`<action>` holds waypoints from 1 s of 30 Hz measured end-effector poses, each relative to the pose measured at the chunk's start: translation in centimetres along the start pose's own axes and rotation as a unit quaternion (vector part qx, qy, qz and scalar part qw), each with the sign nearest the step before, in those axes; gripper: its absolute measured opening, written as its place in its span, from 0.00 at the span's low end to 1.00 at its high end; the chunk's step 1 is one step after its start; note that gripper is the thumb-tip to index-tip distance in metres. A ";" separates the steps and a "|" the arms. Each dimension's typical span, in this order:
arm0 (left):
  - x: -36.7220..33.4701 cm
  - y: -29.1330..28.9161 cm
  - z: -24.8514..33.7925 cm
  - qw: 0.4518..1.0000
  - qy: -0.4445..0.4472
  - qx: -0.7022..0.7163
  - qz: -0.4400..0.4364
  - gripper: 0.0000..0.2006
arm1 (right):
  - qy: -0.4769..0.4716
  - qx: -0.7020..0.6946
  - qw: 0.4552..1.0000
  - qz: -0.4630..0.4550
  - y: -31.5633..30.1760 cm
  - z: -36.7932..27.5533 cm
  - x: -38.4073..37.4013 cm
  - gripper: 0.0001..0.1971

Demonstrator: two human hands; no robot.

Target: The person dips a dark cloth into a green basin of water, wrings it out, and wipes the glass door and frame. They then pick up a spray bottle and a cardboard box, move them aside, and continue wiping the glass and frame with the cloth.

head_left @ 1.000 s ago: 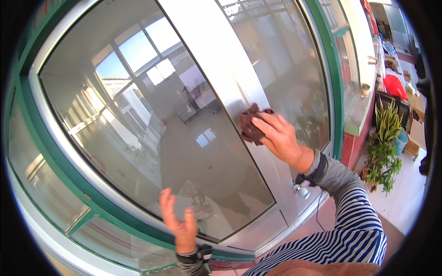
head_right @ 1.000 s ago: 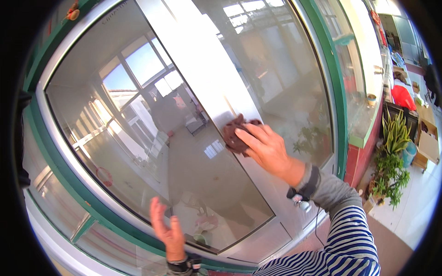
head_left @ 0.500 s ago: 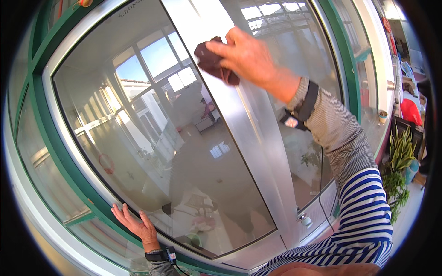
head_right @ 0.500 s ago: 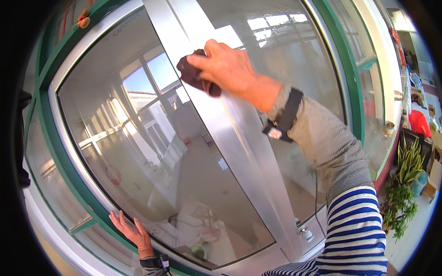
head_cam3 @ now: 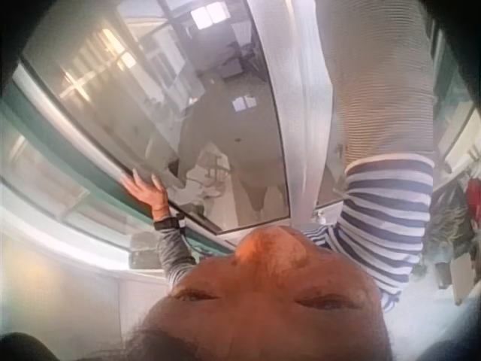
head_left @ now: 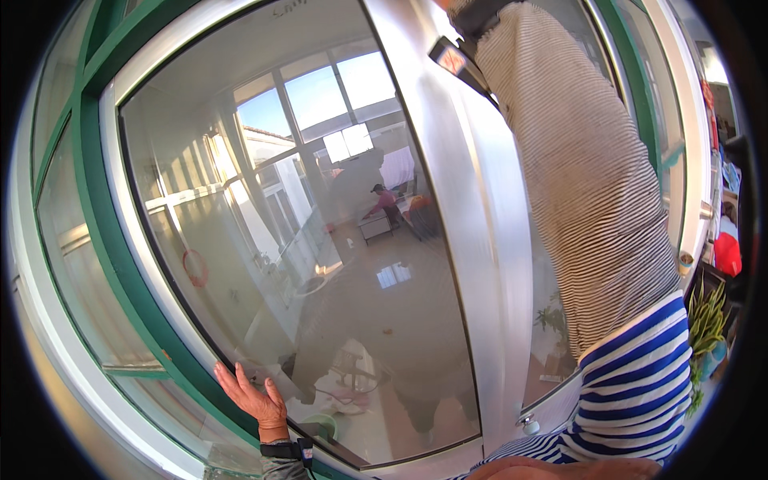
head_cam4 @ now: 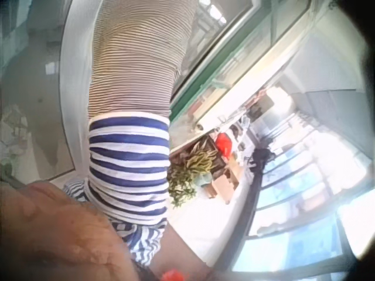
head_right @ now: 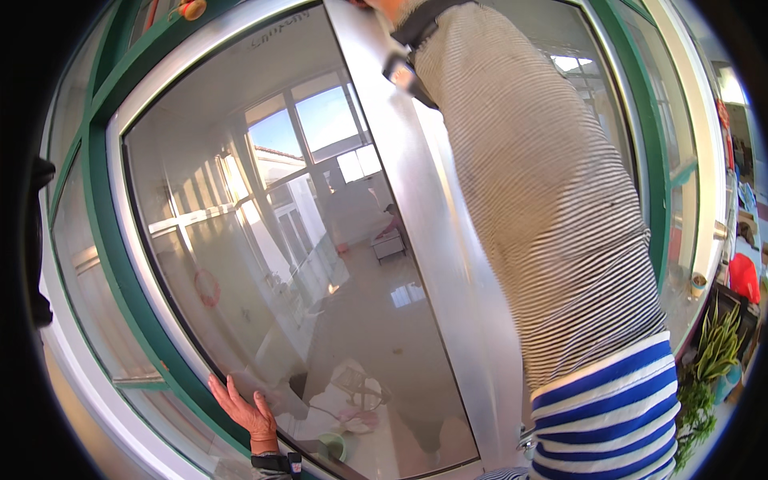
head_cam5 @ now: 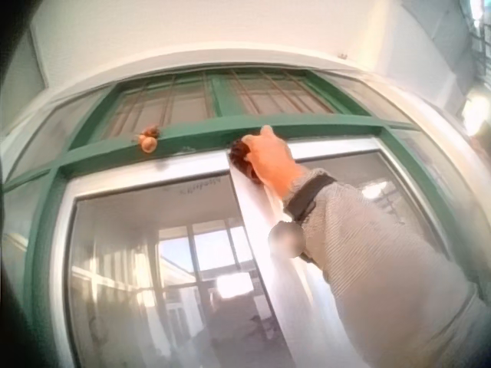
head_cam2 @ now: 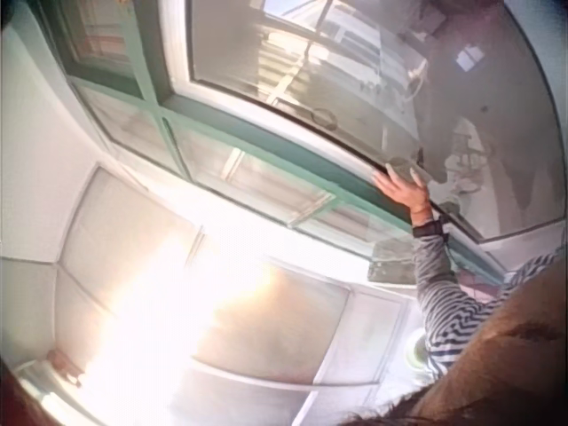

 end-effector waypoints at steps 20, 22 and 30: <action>-0.7 -0.8 0.7 0.997 0.039 0.064 0.012 0.27 | -0.159 0.224 0.927 -0.256 -11.7 -11.0 34.6 0.25; -0.6 -0.8 0.8 0.996 0.048 0.075 0.016 0.26 | -0.100 0.222 0.931 -0.271 -13.3 -12.8 41.0 0.28; -0.4 -0.6 0.0 0.994 0.061 0.095 0.016 0.26 | 0.145 0.229 0.925 -0.266 -17.7 -20.1 60.0 0.24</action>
Point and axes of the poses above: each hand's wrist, its own x-axis away from the middle knuckle, its own y-axis out of the palm, z = x × y, the point moved 6 cm from there along -x, towards the middle knuckle, and after that the axes turned 9 degrees about -y, right-handed, at the moved point
